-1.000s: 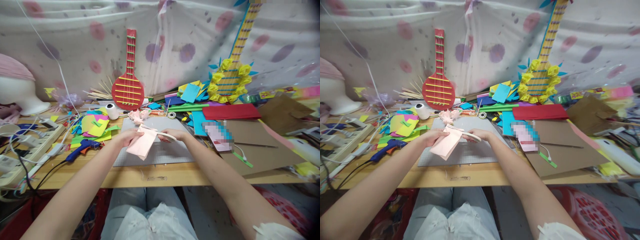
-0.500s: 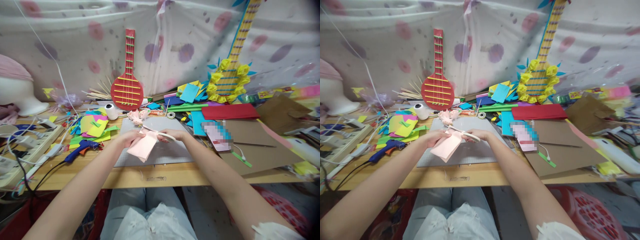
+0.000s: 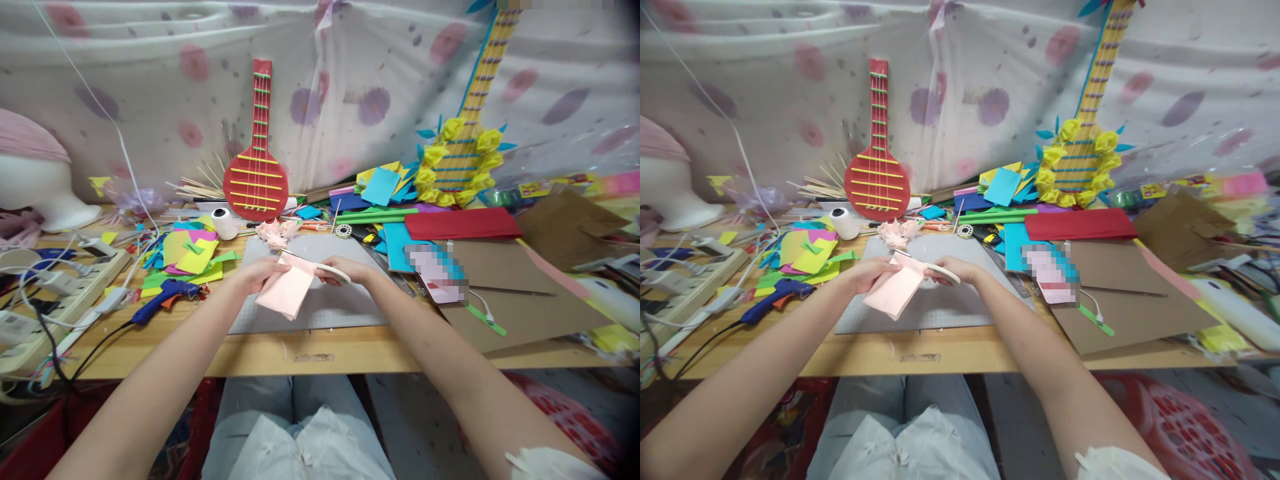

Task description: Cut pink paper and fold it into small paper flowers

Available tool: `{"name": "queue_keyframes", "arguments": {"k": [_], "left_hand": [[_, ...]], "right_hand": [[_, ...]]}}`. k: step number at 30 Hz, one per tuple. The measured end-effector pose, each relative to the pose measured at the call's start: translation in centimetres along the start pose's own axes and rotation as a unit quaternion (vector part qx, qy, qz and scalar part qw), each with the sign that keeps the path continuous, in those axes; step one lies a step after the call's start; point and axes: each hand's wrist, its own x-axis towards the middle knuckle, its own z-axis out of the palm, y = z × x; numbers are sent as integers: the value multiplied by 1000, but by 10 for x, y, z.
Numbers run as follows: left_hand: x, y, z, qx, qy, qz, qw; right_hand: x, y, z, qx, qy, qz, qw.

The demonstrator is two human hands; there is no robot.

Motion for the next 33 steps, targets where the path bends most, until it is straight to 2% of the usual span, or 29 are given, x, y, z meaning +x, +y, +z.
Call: {"name": "queue_keyframes", "arguments": {"k": [2, 5, 6, 8, 10, 12, 15, 18, 20, 21, 22, 23, 24, 25, 26, 27, 28, 30, 33], "left_hand": [[0, -1, -3, -10, 14, 15, 1000], [-3, -2, -10, -32, 48, 90, 994], [-4, -2, -13, -36, 62, 118, 990], [-7, -1, -18, -35, 95, 162, 982], [-8, 0, -21, -30, 130, 195, 972], [-8, 1, -23, -26, 156, 232, 960], [-7, 1, -22, -2, 183, 284, 941], [-8, 1, -18, 42, 183, 320, 929], [-11, 2, -13, 72, 176, 345, 919], [-13, 3, -10, 86, 179, 362, 911], [-15, 3, -6, 106, 183, 383, 899], [-17, 4, -3, 133, 186, 409, 883], [-19, 5, 0, 169, 184, 440, 862], [-21, 5, 3, 210, 176, 473, 838], [-24, 5, 5, 256, 162, 504, 809], [-26, 4, 6, 305, 145, 531, 777], [-28, 3, 7, 352, 129, 551, 745], [-31, -3, 6, 442, 108, 569, 685], [-33, -16, -2, 538, 106, 562, 620]], "right_hand": [[-2, 0, -2, -19, 33, -4, 999], [-4, 5, -11, -117, 163, 28, 979], [-5, 8, -15, -178, 216, 54, 959], [-8, 17, -23, -309, 299, 121, 895], [-13, 25, -28, -397, 321, 183, 840], [-17, 32, -31, -443, 318, 211, 811], [-21, 32, -31, -462, 314, 232, 797], [-21, 20, -26, -444, 324, 238, 800], [-20, 6, -18, -380, 360, 194, 829], [-19, -1, -12, -308, 375, 154, 860], [-17, -8, -5, -204, 362, 116, 902], [-16, -15, 3, -72, 322, 93, 939], [-14, -21, 11, 69, 253, 81, 962], [-11, -26, 18, 190, 165, 67, 966], [-8, -30, 24, 280, 86, 58, 954], [-5, -32, 29, 344, 35, 46, 937], [-1, -34, 33, 389, 20, 39, 920], [8, -34, 36, 434, 32, 24, 900], [21, -33, 36, 422, 96, 12, 901]]}}
